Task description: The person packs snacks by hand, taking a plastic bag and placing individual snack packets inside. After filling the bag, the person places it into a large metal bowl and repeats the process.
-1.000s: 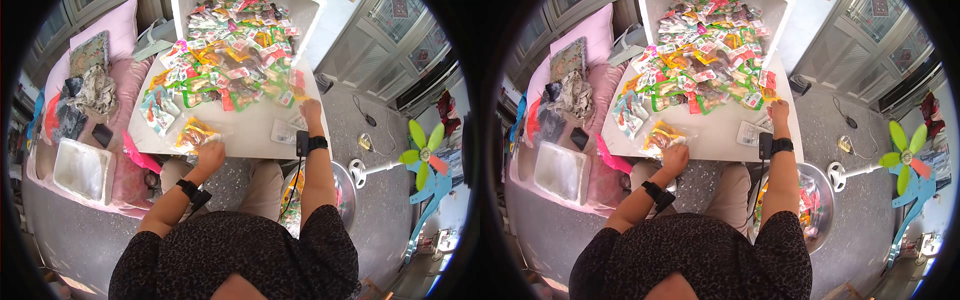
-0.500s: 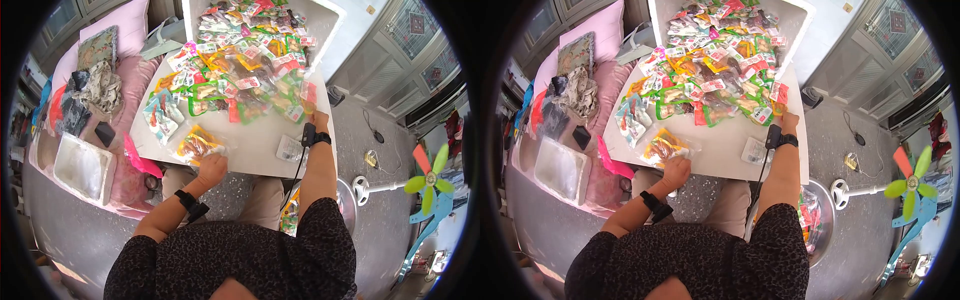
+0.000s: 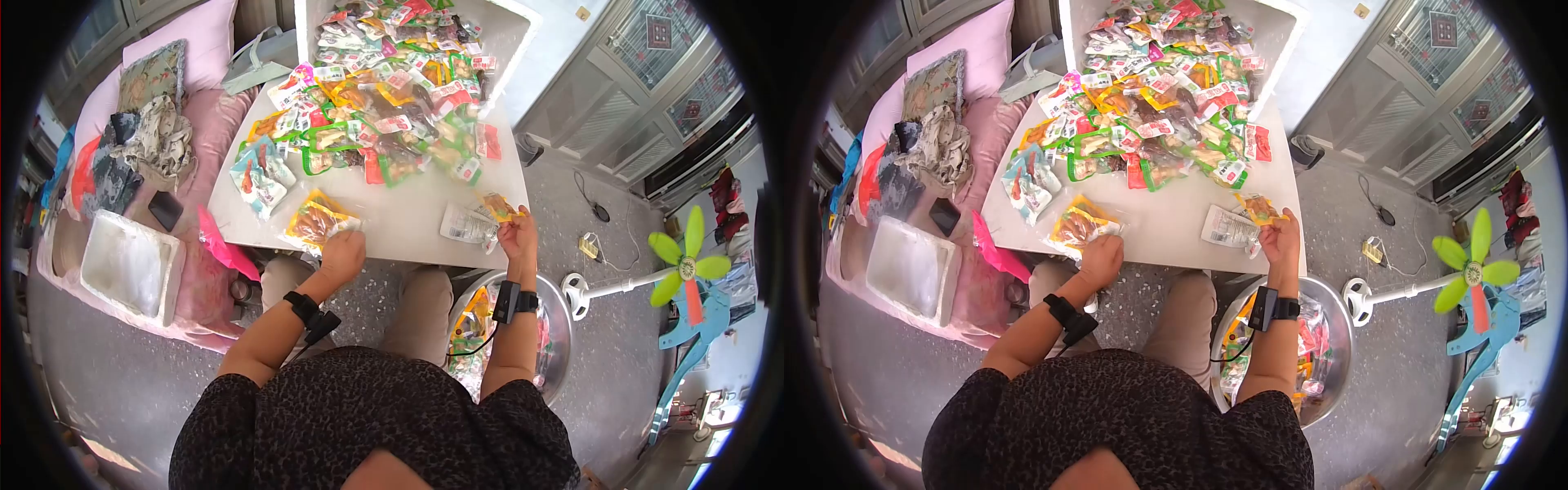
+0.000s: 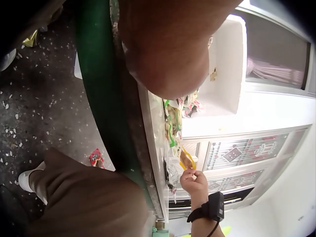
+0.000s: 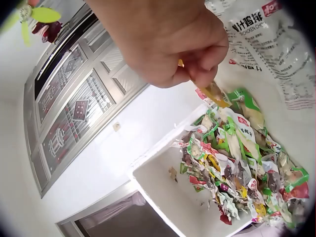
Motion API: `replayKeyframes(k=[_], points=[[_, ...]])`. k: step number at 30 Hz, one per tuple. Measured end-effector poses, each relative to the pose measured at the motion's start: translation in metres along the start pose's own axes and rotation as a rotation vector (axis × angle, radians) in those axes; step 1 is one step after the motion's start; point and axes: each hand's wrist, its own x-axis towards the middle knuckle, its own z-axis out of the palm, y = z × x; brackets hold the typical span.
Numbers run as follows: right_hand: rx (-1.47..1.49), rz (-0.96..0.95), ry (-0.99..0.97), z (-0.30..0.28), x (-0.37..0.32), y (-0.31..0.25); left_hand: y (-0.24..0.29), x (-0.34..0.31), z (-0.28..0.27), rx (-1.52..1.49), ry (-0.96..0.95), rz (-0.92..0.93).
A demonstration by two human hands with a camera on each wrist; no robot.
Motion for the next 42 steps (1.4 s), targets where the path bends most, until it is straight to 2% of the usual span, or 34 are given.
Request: replayKeyframes(k=[2,5,7,9,10,13,16,18,21,24,27,30,33,34,37,40,42], points=[[0.068,-0.041,-0.119,0.007,-0.032,0.012,0.005,-0.001,-0.004,-0.023,0.020,-0.035],[0.036,-0.119,-0.116,0.044,-0.077,0.046,0.005,-0.002,-0.007,-0.020,0.039,-0.067],[-0.069,-0.064,-0.121,0.061,-0.099,0.085,0.005,-0.006,-0.006,-0.020,0.033,-0.097],[-0.266,0.133,-0.107,0.071,-0.117,0.119,0.004,-0.009,-0.004,0.017,0.026,-0.124],[-0.366,0.226,-0.102,0.072,-0.122,0.129,0.003,-0.010,-0.003,0.034,0.026,-0.134],[-0.491,0.295,-0.199,0.061,-0.121,0.137,0.001,-0.012,-0.002,0.016,0.046,-0.144],[-0.731,0.087,-0.230,0.054,-0.102,0.127,-0.001,-0.013,-0.002,-0.003,0.062,-0.118],[-0.979,-0.224,-0.227,0.045,-0.067,0.124,0.000,-0.012,-0.002,0.007,0.041,-0.130],[-1.430,-0.600,-0.390,0.059,-0.032,0.116,0.000,-0.011,0.000,0.029,0.007,-0.130],[-1.625,-0.504,-0.474,0.073,-0.025,0.124,0.000,-0.010,-0.001,0.071,-0.069,-0.149],[-1.698,-0.376,-0.472,0.087,-0.032,0.118,0.006,-0.007,-0.006,0.080,-0.106,-0.157],[-1.543,-0.320,-0.366,0.077,-0.022,0.127,0.009,-0.007,-0.009,0.096,-0.112,-0.148],[-1.202,-0.097,-0.251,0.064,-0.022,0.130,0.008,-0.006,-0.009,0.127,-0.128,-0.147],[-1.017,0.039,-0.267,0.061,-0.026,0.131,0.008,-0.007,-0.008,0.135,-0.137,-0.150],[-0.748,0.238,-0.458,0.063,-0.044,0.121,0.003,-0.007,-0.002,0.138,-0.151,-0.098],[-0.462,0.262,-0.389,0.055,-0.058,0.121,0.018,-0.003,-0.016,0.089,-0.219,-0.230],[-0.273,0.255,-0.398,0.047,-0.075,0.116,0.023,-0.003,-0.023,0.039,-0.174,-0.246]])
